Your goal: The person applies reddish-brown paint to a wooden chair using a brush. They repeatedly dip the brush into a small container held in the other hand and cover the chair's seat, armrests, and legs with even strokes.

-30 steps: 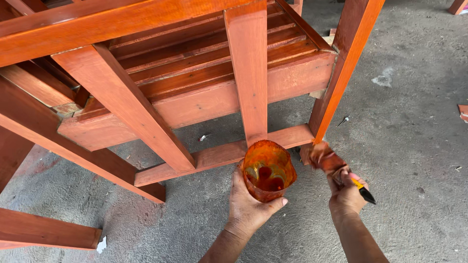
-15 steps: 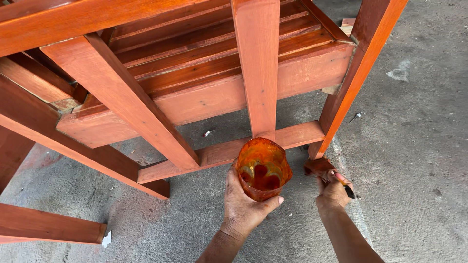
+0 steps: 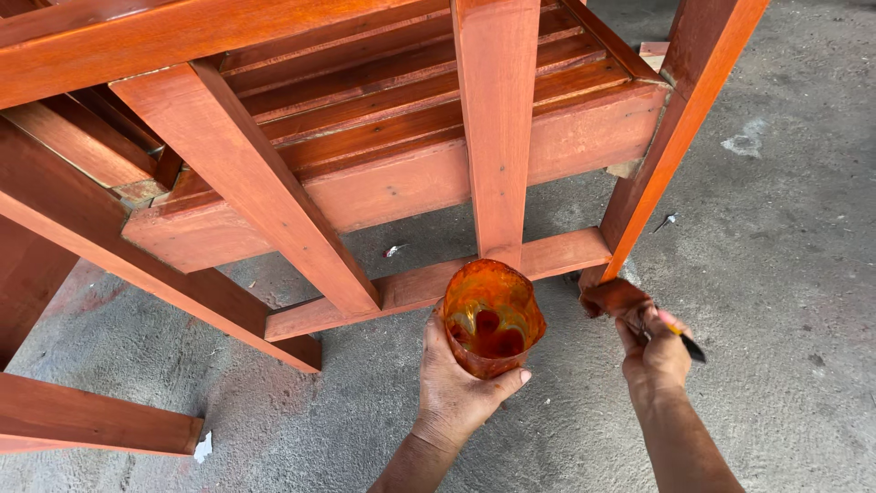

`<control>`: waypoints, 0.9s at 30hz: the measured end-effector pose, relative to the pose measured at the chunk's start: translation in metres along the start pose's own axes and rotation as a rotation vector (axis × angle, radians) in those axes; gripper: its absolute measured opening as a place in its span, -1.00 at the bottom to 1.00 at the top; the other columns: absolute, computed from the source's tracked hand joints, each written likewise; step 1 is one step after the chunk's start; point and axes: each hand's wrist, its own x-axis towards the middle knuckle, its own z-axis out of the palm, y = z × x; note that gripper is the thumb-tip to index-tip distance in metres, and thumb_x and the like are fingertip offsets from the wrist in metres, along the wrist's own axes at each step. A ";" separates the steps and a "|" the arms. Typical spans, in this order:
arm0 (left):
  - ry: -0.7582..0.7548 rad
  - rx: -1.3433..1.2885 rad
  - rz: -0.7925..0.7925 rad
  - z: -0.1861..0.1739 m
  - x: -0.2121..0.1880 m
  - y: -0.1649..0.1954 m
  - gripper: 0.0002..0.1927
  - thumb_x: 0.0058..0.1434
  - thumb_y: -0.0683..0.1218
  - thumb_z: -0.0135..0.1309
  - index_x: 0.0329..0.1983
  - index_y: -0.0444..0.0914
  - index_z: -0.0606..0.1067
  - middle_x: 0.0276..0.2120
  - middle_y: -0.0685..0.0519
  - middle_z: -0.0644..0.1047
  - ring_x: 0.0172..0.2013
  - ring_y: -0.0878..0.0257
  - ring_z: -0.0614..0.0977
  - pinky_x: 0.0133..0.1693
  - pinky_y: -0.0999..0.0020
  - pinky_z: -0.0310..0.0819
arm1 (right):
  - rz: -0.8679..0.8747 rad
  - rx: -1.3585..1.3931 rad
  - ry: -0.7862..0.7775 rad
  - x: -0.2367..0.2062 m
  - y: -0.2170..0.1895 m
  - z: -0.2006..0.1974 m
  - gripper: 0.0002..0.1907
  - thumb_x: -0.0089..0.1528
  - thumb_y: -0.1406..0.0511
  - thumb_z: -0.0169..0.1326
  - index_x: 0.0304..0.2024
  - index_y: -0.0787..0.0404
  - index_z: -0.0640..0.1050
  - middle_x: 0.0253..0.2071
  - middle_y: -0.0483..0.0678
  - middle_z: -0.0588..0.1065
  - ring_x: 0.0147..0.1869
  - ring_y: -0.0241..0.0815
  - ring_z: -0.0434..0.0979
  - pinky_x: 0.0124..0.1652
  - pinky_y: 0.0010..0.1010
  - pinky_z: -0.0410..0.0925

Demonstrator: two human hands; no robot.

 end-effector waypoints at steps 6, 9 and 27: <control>-0.014 0.019 0.024 0.000 -0.011 0.008 0.21 -0.22 -0.06 0.49 0.40 -0.19 -0.05 0.17 -0.06 0.34 0.23 0.16 0.51 0.21 0.19 0.58 | -0.182 -0.066 -0.118 -0.006 -0.032 0.014 -0.85 0.36 0.43 0.05 -0.11 0.13 0.37 -0.07 -0.02 0.52 -0.01 -0.12 0.62 0.03 -0.09 0.54; -0.030 0.098 -0.052 -0.003 -0.016 0.015 0.16 -0.21 -0.03 0.51 0.35 -0.21 -0.01 0.16 -0.03 0.36 0.22 0.19 0.53 0.23 0.18 0.58 | -0.223 -0.006 -0.147 -0.014 -0.049 0.024 -0.83 0.35 0.45 0.03 -0.10 0.12 0.36 -0.07 -0.03 0.51 -0.03 -0.11 0.60 0.01 -0.05 0.60; -0.032 -0.051 0.016 -0.019 -0.041 0.078 0.19 -0.23 -0.09 0.50 0.39 -0.13 0.00 0.20 0.00 0.35 0.27 0.20 0.49 0.29 0.19 0.49 | -0.384 0.264 -0.307 -0.102 -0.178 0.131 -0.81 0.38 0.39 0.07 -0.04 -0.01 0.40 0.08 0.01 0.52 0.10 0.00 0.66 0.00 -0.07 0.65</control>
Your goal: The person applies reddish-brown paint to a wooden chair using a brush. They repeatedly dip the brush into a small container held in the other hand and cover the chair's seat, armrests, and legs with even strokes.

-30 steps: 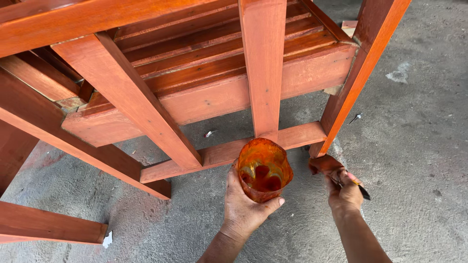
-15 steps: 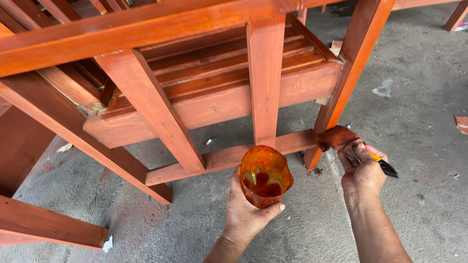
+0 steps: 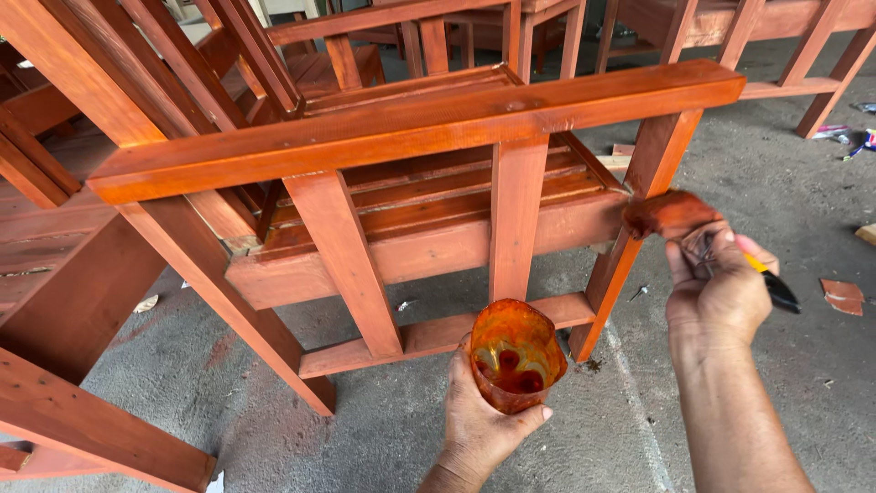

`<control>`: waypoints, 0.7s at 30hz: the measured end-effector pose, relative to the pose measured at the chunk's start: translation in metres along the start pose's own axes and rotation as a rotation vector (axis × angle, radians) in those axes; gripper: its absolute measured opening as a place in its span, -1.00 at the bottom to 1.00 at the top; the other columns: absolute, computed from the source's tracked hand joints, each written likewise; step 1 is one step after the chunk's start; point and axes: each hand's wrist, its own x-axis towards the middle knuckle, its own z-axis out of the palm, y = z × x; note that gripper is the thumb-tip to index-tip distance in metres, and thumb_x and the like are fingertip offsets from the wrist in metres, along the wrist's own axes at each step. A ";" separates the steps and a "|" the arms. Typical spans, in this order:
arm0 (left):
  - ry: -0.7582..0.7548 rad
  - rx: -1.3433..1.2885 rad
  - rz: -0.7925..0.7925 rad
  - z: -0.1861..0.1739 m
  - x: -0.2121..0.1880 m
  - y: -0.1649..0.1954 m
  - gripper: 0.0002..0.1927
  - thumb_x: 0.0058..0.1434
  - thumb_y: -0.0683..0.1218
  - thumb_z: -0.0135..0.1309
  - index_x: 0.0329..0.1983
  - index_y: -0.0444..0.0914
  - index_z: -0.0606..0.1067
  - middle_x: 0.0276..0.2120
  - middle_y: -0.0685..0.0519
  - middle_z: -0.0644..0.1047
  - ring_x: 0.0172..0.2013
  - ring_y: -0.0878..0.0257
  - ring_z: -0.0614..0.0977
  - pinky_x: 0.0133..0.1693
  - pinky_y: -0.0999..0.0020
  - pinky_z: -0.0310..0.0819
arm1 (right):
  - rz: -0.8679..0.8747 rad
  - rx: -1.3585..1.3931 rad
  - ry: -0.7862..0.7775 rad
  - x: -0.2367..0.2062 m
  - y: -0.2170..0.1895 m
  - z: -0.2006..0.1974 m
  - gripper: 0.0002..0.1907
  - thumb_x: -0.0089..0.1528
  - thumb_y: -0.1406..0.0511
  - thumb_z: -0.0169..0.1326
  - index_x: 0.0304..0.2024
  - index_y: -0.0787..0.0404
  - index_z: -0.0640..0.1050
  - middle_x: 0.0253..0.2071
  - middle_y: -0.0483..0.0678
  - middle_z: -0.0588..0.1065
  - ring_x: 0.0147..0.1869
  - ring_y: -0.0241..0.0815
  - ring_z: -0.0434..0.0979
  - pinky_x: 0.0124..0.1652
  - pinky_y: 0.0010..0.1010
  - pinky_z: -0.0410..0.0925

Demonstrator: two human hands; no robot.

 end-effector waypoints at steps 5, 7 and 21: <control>0.015 -0.010 0.032 0.004 0.003 0.008 0.20 -0.24 -0.12 0.53 0.38 -0.15 0.00 0.20 -0.05 0.29 0.28 0.17 0.45 0.29 0.18 0.49 | -0.010 0.197 -0.078 0.014 -0.033 0.028 -0.79 0.37 0.41 0.12 -0.06 -0.02 0.41 0.05 -0.01 0.55 0.11 0.05 0.66 0.06 0.01 0.60; 0.047 0.066 0.071 0.004 0.005 0.007 0.20 -0.24 -0.13 0.56 0.37 -0.16 0.02 0.19 -0.07 0.27 0.28 0.14 0.42 0.29 0.16 0.46 | 0.024 0.323 -0.135 0.022 -0.043 0.030 -0.78 0.41 0.41 0.13 -0.02 0.00 0.41 0.06 -0.02 0.56 0.16 0.04 0.66 0.15 0.03 0.55; 0.023 0.087 0.026 0.006 0.018 -0.047 0.15 -0.18 -0.07 0.52 0.35 -0.19 -0.01 0.17 -0.07 0.35 0.23 0.15 0.52 0.22 0.20 0.59 | 0.211 0.022 0.144 0.001 0.085 -0.129 -0.83 0.41 0.35 -0.02 -0.01 -0.06 0.36 0.04 -0.10 0.54 0.07 -0.09 0.63 0.05 -0.10 0.59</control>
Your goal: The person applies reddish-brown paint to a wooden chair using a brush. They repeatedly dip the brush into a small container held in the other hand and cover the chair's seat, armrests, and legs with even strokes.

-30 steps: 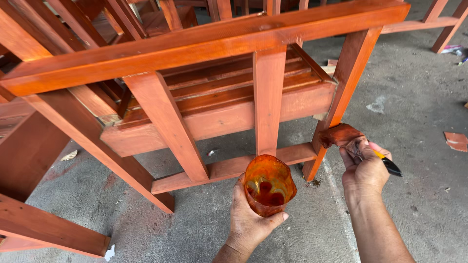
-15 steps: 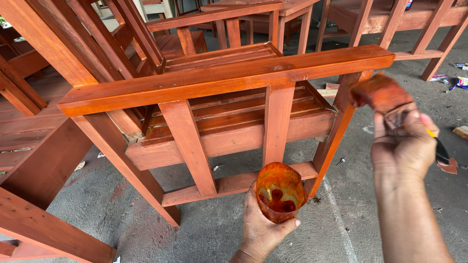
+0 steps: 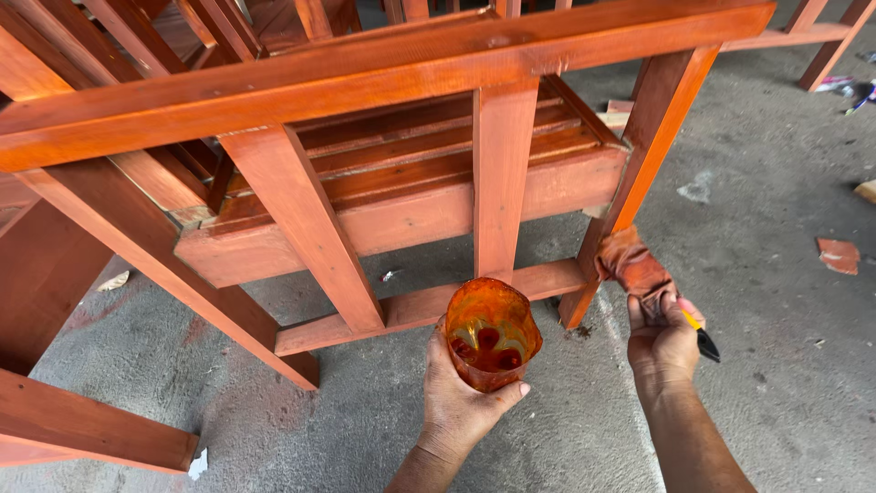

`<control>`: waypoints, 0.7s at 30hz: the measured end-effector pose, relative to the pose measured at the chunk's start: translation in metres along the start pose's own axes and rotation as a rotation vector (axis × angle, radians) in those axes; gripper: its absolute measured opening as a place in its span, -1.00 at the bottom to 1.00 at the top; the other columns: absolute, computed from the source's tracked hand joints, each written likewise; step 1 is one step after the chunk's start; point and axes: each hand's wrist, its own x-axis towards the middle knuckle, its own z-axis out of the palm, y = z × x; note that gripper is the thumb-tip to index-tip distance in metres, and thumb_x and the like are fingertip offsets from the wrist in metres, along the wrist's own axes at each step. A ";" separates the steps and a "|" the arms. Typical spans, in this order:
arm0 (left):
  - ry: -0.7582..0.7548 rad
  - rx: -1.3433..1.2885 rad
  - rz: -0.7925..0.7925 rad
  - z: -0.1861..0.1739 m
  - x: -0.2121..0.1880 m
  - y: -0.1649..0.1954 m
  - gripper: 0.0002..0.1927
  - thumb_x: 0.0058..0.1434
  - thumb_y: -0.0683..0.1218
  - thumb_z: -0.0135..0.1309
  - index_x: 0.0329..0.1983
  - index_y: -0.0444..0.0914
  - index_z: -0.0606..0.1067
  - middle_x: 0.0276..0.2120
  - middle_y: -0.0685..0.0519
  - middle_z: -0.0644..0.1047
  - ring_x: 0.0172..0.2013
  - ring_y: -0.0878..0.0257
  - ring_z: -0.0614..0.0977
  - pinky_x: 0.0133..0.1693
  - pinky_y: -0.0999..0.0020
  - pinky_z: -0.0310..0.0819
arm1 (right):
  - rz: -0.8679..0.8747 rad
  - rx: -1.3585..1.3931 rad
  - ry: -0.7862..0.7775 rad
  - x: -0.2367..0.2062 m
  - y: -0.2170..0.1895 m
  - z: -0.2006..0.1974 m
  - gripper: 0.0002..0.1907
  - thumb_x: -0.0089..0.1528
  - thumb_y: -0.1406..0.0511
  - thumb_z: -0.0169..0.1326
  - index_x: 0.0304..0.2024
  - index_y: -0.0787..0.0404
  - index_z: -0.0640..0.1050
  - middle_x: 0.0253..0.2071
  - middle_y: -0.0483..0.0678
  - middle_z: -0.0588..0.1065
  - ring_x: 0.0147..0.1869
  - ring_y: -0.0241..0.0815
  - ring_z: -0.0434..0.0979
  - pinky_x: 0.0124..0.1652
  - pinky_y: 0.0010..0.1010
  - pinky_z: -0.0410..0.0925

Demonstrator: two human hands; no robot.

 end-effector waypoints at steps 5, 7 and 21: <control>0.016 -0.006 -0.065 0.005 0.002 -0.013 0.18 -0.21 -0.07 0.51 0.36 -0.19 -0.04 0.15 -0.05 0.36 0.20 0.17 0.53 0.18 0.21 0.61 | -0.001 -0.122 0.137 -0.014 0.026 -0.024 -0.82 0.37 0.42 -0.01 -0.04 0.04 0.36 0.02 -0.02 0.51 0.07 -0.05 0.62 0.02 -0.04 0.61; 0.033 -0.025 -0.038 0.007 0.003 -0.014 0.17 -0.22 -0.07 0.51 0.35 -0.21 -0.02 0.14 -0.06 0.38 0.19 0.15 0.55 0.18 0.20 0.61 | 0.020 -0.134 0.185 -0.019 0.031 -0.029 -0.79 0.34 0.44 0.03 -0.05 0.04 0.38 0.01 -0.03 0.51 0.07 -0.06 0.62 0.00 -0.01 0.61; 0.079 -0.028 -0.082 -0.012 -0.001 -0.013 0.14 -0.23 -0.12 0.52 0.32 -0.24 0.02 0.13 -0.06 0.37 0.21 0.16 0.52 0.22 0.22 0.56 | 0.110 -0.390 0.484 -0.036 0.081 -0.023 -0.74 0.27 0.44 0.20 -0.20 0.06 0.37 -0.19 -0.14 0.52 -0.14 -0.24 0.60 -0.02 -0.14 0.61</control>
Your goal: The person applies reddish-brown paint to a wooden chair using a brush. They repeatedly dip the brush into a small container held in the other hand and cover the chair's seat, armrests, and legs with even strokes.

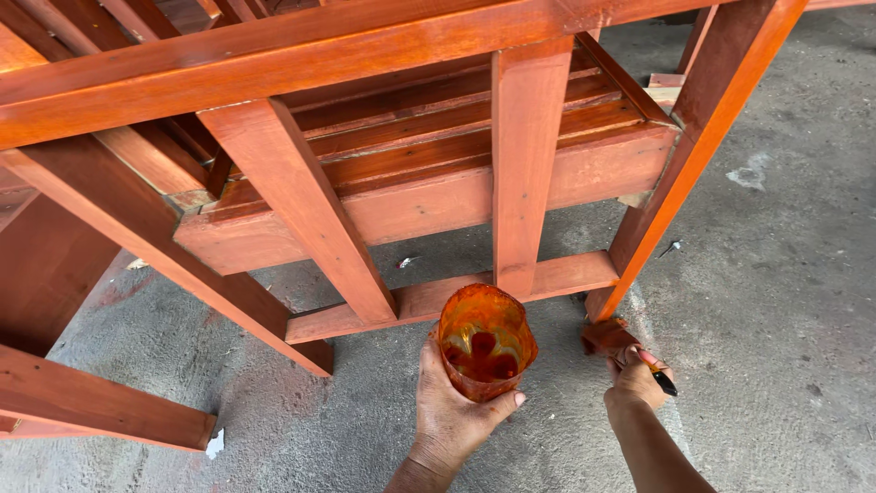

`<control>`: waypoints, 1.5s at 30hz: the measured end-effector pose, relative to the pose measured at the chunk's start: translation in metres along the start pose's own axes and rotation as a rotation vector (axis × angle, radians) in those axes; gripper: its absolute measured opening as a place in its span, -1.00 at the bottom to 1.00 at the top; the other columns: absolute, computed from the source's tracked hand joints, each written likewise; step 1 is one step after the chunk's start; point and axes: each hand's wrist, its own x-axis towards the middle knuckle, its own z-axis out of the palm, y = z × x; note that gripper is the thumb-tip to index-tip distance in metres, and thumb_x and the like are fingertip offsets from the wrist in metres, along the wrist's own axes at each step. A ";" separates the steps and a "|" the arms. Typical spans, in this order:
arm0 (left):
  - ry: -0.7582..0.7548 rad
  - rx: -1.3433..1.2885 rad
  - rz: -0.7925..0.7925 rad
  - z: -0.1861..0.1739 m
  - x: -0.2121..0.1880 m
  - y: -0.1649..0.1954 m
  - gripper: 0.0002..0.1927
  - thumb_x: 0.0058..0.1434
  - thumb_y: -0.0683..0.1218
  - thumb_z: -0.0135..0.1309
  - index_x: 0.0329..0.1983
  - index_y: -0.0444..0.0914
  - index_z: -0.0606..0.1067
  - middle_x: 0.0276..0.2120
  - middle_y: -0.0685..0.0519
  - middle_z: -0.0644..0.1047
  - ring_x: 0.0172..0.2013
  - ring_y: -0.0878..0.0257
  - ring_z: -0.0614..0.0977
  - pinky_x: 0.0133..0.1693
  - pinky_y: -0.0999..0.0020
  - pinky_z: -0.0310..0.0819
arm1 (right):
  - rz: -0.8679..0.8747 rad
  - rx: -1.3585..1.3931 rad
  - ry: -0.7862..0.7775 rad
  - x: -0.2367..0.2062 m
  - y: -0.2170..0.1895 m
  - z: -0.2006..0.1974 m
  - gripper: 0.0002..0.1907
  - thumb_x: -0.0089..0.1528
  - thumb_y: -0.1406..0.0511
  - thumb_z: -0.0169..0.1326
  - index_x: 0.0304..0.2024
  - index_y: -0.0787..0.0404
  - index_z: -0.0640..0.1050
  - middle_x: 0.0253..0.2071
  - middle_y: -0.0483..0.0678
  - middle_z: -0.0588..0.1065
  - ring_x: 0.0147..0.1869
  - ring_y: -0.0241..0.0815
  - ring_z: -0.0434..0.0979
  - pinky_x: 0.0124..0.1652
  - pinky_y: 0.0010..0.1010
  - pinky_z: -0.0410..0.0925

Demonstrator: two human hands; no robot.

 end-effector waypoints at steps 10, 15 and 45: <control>-0.039 0.001 -0.078 -0.019 -0.011 0.014 0.17 -0.22 -0.11 0.51 0.37 -0.17 -0.01 0.15 -0.02 0.33 0.23 0.19 0.49 0.23 0.26 0.56 | -0.154 -0.102 -0.256 0.001 -0.054 0.012 -0.82 0.29 0.47 0.04 -0.26 0.08 0.37 -0.21 -0.04 0.56 -0.11 -0.14 0.66 -0.08 -0.17 0.58; 0.004 -0.001 0.095 -0.027 -0.021 0.011 0.11 -0.29 -0.08 0.57 0.28 -0.23 0.13 0.14 -0.04 0.38 0.23 0.14 0.49 0.24 0.22 0.52 | -0.355 -0.023 -0.393 -0.022 -0.104 0.018 -0.86 0.33 0.46 0.05 -0.25 0.14 0.40 -0.25 -0.07 0.54 -0.14 -0.17 0.66 -0.05 -0.09 0.64; -0.051 0.146 0.260 -0.055 -0.015 0.017 0.29 -0.31 -0.02 0.61 0.44 -0.22 0.06 0.24 -0.07 0.27 0.30 0.07 0.39 0.34 0.07 0.34 | -0.990 -1.436 -1.593 -0.271 -0.143 0.024 -0.88 0.09 0.41 0.36 -0.44 0.09 0.65 -0.20 -0.17 0.58 -0.05 -0.21 0.58 0.04 -0.37 0.55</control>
